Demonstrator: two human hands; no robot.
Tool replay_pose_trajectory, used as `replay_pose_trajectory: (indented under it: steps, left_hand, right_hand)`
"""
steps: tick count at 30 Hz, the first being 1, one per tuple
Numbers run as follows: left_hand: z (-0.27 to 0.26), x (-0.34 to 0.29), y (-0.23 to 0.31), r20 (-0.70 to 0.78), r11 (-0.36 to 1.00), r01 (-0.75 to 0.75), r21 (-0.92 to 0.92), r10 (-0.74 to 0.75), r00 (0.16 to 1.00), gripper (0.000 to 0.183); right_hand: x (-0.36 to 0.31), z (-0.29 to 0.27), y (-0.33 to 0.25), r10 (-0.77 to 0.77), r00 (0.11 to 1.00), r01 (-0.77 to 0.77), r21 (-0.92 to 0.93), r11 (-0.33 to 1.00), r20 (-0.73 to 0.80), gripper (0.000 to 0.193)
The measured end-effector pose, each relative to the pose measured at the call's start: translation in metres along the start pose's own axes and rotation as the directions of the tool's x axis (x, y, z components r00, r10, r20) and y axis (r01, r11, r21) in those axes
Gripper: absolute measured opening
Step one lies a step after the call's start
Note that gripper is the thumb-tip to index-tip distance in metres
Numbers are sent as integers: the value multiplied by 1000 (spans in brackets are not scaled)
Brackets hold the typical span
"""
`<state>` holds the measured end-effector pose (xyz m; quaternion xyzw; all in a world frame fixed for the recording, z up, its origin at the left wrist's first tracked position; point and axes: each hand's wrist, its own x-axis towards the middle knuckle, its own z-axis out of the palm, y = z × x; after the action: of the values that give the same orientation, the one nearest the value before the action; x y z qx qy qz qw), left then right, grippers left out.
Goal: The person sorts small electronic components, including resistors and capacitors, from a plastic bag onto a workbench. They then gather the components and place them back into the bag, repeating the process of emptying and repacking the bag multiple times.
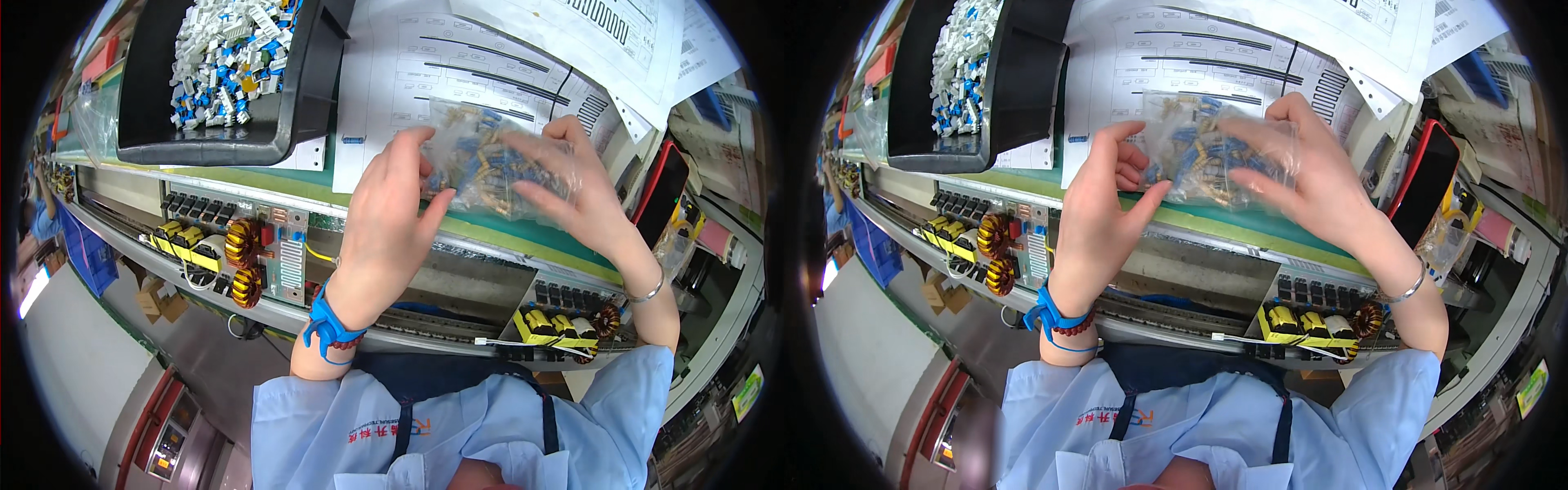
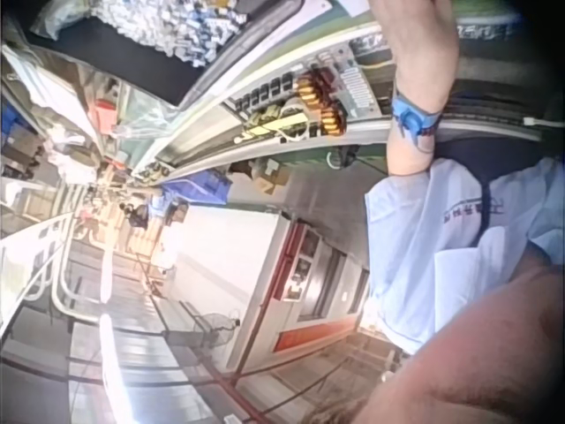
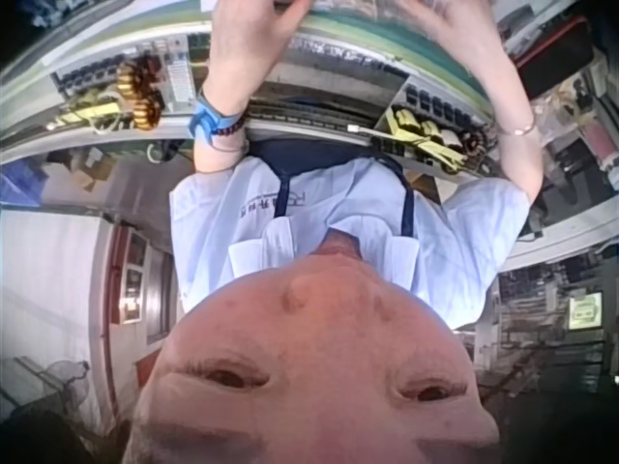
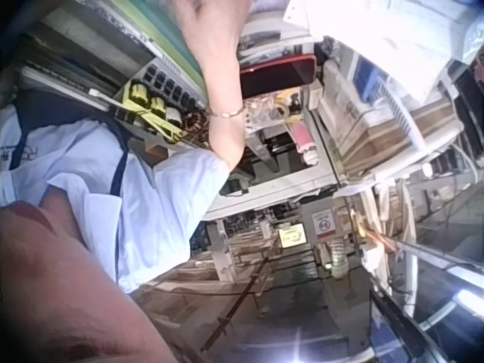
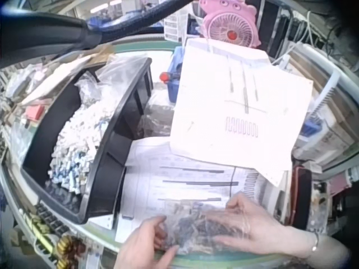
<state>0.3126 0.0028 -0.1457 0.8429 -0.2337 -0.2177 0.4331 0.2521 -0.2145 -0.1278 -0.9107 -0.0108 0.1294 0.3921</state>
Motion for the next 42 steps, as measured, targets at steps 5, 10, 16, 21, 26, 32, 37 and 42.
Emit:
replay_pose_trajectory:
  steps: [5, 10, 16, 21, 26, 32, 37, 42]
  left_hand:
    - [-1, -1, -2, 12, 999, 25, -29, -25, 1000, 50]
    - [-7, -2, 0, 84, 991, 95, -97, -87, 993, 47]
    - [-10, -3, 1, 91, 992, 81, -97, -73, 993, 46]
    - [-9, -1, -5, -3, 999, 6, 50, -6, 1000, 42]
    - [-8, -1, 0, -7, 992, 107, -63, -107, 994, 43]
    - [-5, 0, 2, 44, 998, -34, 55, 31, 999, 48]
    - [-4, -1, 0, 33, 1000, 17, 7, -17, 999, 46]
    - [-1, -2, -3, -16, 1000, 10, 13, -10, 1000, 41]
  right_hand:
    - [-1, -5, 5, -71, 994, 67, 50, 996, 83, 22]
    - [-1, -6, 8, -54, 994, 49, 51, 997, 95, 18]
    - [-1, -6, 2, 72, 993, -82, 111, 991, 91, 27]
    - [-3, -8, 3, -31, 985, 15, 99, 995, 169, 33]
    - [-4, -10, 3, -79, 970, 50, 129, 990, 229, 27]
    - [-3, -5, 9, -99, 983, 86, 89, 992, 153, 32]
    - [-3, 1, 6, -23, 999, 22, 32, 999, 36, 45]
    - [-3, -3, 5, 10, 999, -11, 24, 1000, 50, 42]
